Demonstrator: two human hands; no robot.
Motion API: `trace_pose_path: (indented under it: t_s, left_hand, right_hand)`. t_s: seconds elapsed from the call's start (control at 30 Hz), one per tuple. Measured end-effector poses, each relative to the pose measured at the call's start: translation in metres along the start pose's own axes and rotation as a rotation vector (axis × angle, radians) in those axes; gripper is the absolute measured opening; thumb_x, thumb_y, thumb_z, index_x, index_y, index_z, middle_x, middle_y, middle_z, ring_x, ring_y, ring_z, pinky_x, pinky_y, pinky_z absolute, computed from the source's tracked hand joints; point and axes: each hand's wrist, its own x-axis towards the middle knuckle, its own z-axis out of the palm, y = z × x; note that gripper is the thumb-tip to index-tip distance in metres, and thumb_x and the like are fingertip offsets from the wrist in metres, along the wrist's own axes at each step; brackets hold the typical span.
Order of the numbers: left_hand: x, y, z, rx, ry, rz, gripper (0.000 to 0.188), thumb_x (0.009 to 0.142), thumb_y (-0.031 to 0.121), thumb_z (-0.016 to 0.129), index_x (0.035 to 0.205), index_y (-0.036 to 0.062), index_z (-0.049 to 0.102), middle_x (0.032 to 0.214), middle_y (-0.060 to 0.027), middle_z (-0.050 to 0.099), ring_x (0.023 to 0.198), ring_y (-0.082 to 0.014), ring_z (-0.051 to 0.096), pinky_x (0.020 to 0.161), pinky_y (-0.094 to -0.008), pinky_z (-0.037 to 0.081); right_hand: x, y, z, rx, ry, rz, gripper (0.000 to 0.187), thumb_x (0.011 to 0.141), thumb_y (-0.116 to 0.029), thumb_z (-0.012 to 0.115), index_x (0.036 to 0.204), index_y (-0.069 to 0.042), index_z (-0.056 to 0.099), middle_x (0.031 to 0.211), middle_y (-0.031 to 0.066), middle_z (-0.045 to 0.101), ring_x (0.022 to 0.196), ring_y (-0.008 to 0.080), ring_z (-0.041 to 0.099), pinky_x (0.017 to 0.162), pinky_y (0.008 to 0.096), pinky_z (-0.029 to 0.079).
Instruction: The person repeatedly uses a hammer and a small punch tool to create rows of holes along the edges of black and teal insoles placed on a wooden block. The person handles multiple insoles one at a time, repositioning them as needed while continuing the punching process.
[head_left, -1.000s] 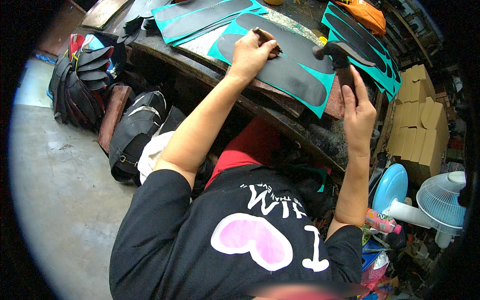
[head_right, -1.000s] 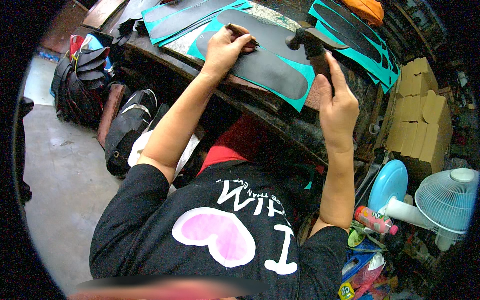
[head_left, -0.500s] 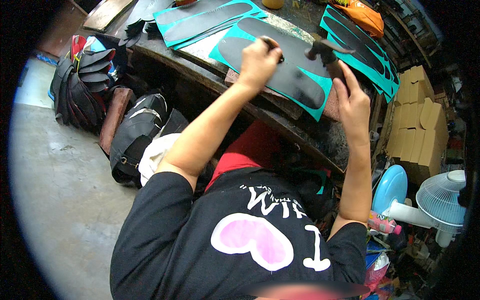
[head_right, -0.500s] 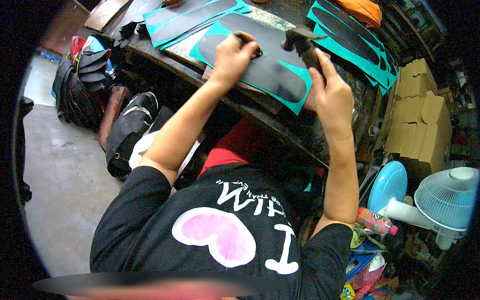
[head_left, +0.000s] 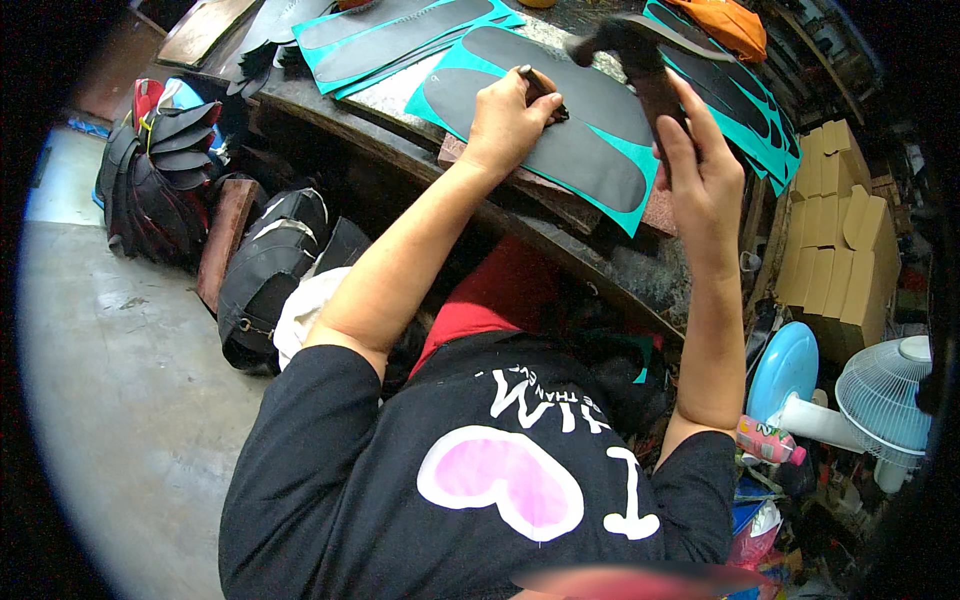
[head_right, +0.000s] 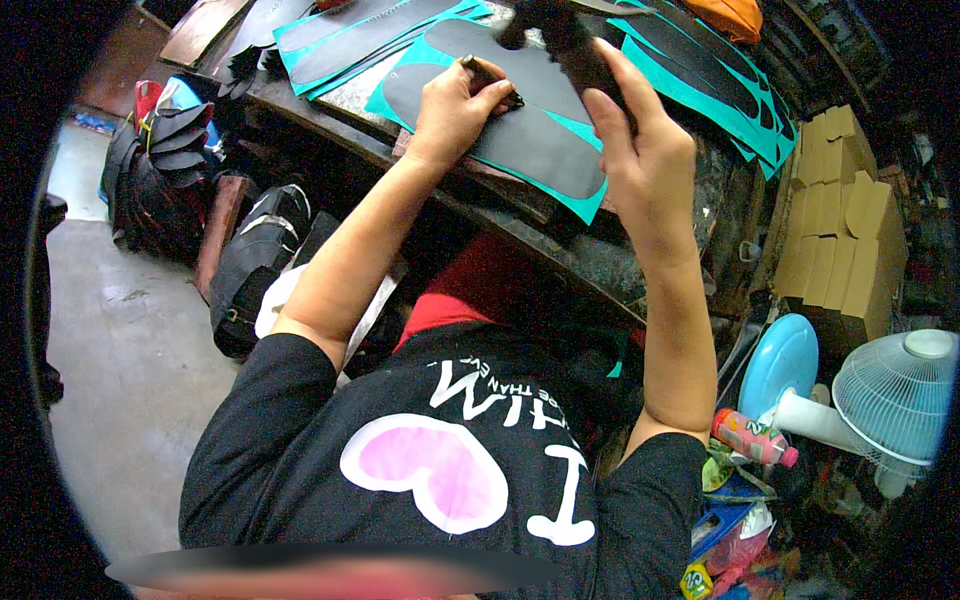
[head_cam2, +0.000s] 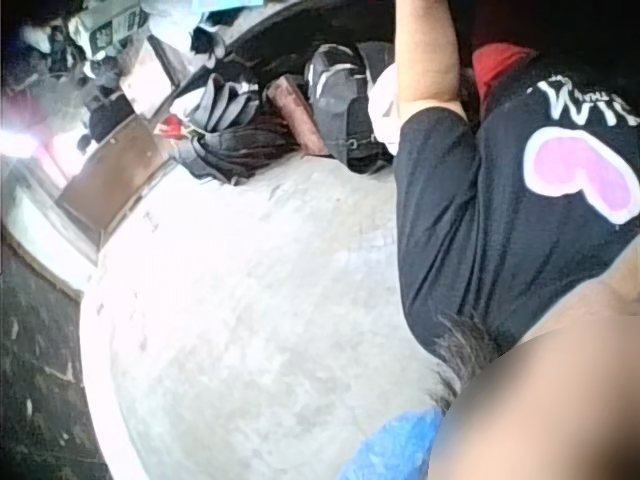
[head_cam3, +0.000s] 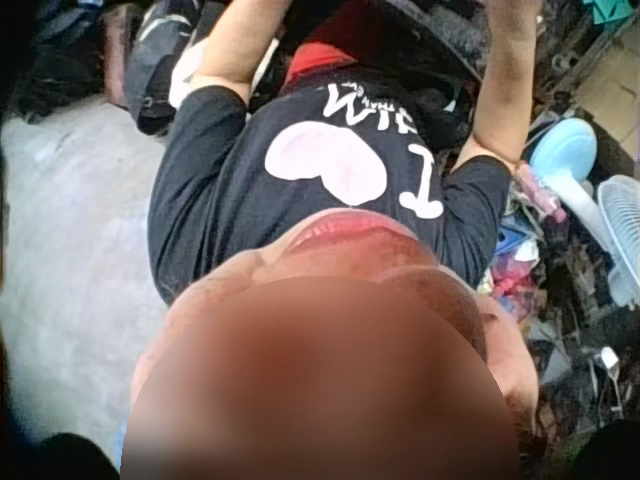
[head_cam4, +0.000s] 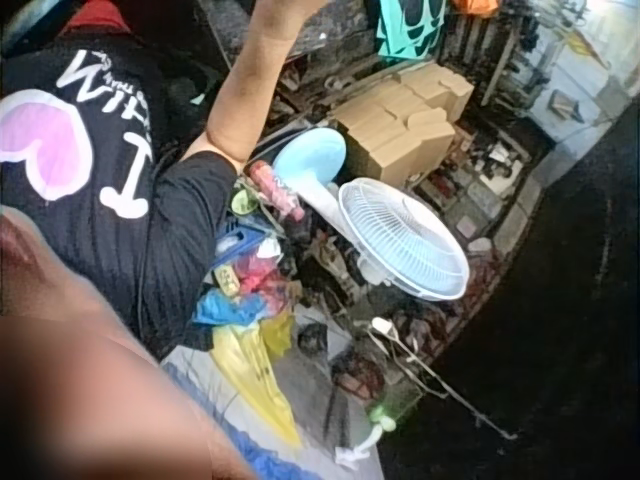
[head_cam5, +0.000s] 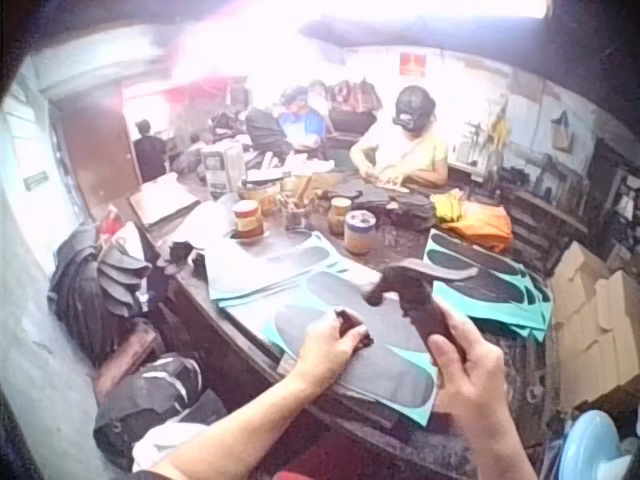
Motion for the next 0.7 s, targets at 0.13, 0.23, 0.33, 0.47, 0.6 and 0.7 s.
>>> trace_pose_path:
  t_s: [0.13,0.23,0.33,0.47,0.6,0.7]
  left_hand:
    - [-0.002,0.002,-0.002,0.121,0.008,0.074,0.017,0.089,0.012,0.072,0.098,-0.0004,0.066,0.086,-0.0087,0.074,0.078,-0.0126,0.071,0.073,-0.0278,0.057]
    - [-0.003,0.006,-0.001,0.221,-0.014,0.163,0.017,0.088,0.013,0.072,0.098,0.0023,0.065,0.087,-0.0126,0.073,0.077,-0.0202,0.073,0.071,-0.0312,0.057]
    - [-0.006,0.01,0.005,0.302,-0.03,0.409,0.016,0.088,0.014,0.072,0.098,0.0052,0.063,0.085,-0.0164,0.071,0.079,-0.0302,0.072,0.07,-0.0356,0.056]
    - [-0.009,0.009,0.014,0.434,-0.044,0.368,0.017,0.088,0.015,0.071,0.1,0.0076,0.062,0.084,-0.0179,0.069,0.08,-0.0351,0.07,0.069,-0.0385,0.055]
    - [0.0,0.003,0.007,-0.34,0.012,-0.107,0.012,0.091,0.008,0.068,0.097,-0.0007,0.063,0.086,-0.0083,0.073,0.08,-0.0113,0.07,0.072,-0.0295,0.058]
    - [0.001,0.002,0.004,-0.046,-0.073,0.023,0.011,0.091,0.009,0.068,0.095,-0.0006,0.064,0.086,-0.0075,0.074,0.083,-0.0111,0.071,0.073,-0.0276,0.057]
  right_hand:
    - [-0.008,-0.001,-0.027,-0.018,0.08,-0.119,0.04,0.098,-0.013,0.062,0.138,-0.012,0.059,0.074,-0.0026,0.061,0.056,0.0023,0.047,0.051,0.0202,0.04]
    - [-0.013,-0.007,-0.038,0.08,0.149,-0.243,0.042,0.099,-0.012,0.061,0.14,-0.011,0.056,0.082,0.0009,0.063,0.062,0.004,0.052,0.055,0.0206,0.043]
    - [-0.022,0.003,-0.027,-0.124,0.209,-0.326,0.044,0.097,-0.013,0.063,0.14,-0.01,0.055,0.103,0.0102,0.071,0.082,0.0168,0.068,0.067,0.0295,0.053]
    - [-0.036,0.032,-0.013,-0.364,0.006,-0.105,0.044,0.095,-0.016,0.065,0.138,-0.012,0.056,0.119,0.0165,0.069,0.108,0.0325,0.068,0.084,0.0382,0.055]
    - [-0.041,0.038,-0.035,-0.297,0.056,0.017,0.041,0.098,-0.018,0.062,0.139,-0.014,0.057,0.102,0.0108,0.067,0.085,0.0189,0.063,0.07,0.0302,0.05]
    - [-0.042,0.02,-0.048,-0.11,0.129,-0.035,0.041,0.1,-0.017,0.06,0.141,-0.014,0.056,0.08,0.0001,0.061,0.06,0.0034,0.046,0.053,0.0207,0.041]
